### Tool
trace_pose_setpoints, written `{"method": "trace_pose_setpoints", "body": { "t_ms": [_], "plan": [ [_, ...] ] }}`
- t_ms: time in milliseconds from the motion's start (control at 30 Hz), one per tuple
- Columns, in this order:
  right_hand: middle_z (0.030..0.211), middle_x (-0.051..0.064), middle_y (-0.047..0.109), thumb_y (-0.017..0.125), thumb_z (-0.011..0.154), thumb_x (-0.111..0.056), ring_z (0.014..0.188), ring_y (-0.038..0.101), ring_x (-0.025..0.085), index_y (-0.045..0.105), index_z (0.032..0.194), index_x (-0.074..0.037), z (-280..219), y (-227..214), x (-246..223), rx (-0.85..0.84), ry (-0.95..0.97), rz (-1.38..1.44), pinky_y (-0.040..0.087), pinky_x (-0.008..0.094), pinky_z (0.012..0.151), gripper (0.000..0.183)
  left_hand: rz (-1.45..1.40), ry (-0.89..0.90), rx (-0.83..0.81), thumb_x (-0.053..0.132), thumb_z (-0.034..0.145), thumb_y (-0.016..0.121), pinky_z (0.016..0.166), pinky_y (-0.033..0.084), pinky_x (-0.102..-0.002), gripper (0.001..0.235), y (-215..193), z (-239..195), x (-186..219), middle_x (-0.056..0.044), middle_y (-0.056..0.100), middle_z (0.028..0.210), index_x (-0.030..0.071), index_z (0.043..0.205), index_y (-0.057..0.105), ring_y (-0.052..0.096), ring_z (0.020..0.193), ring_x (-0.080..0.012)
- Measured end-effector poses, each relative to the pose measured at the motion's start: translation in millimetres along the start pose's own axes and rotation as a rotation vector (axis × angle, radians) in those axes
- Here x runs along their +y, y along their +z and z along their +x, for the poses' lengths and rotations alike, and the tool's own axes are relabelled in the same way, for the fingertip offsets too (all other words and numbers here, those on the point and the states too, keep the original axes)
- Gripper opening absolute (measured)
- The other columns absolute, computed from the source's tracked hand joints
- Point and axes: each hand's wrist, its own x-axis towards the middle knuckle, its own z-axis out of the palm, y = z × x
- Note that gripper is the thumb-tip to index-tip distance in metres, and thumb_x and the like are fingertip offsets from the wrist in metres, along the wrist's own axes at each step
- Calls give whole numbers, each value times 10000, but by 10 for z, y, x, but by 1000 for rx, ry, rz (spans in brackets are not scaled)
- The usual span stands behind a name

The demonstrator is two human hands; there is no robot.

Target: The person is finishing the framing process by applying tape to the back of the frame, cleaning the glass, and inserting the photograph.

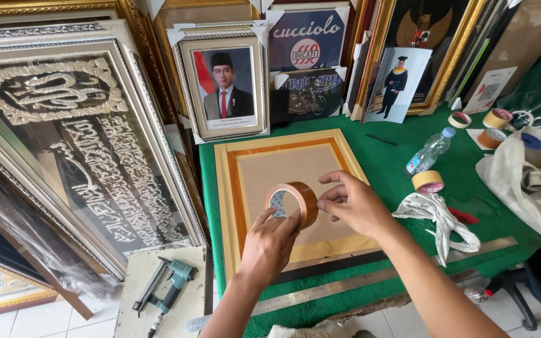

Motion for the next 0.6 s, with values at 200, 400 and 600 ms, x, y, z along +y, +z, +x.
{"method": "trace_pose_setpoints", "body": {
  "t_ms": [200,400,600],
  "plan": [
    [780,4,674,618,709,-124,696,622,130,500,917,-103,136,54,238,110,-182,-218,458,266,606,240,90,33,-26,-11,829,485,809,451,-376,251,11,27,-6,-66,570,630,62,1069,507,535,547,-228],
    [672,-7,586,620,691,-51,520,499,103,426,766,-102,174,206,479,241,-525,-212,429,260,514,214,87,-171,-84,30,728,596,683,429,-361,376,154,-70,-70,-113,582,639,81,1087,496,510,569,-304],
    [960,12,613,586,754,-130,801,578,102,550,1078,-117,149,-60,393,131,-382,-75,479,233,680,327,78,-245,-103,21,729,586,658,423,-352,316,83,-210,-165,-114,571,639,94,1024,501,483,569,-292]
  ]
}}
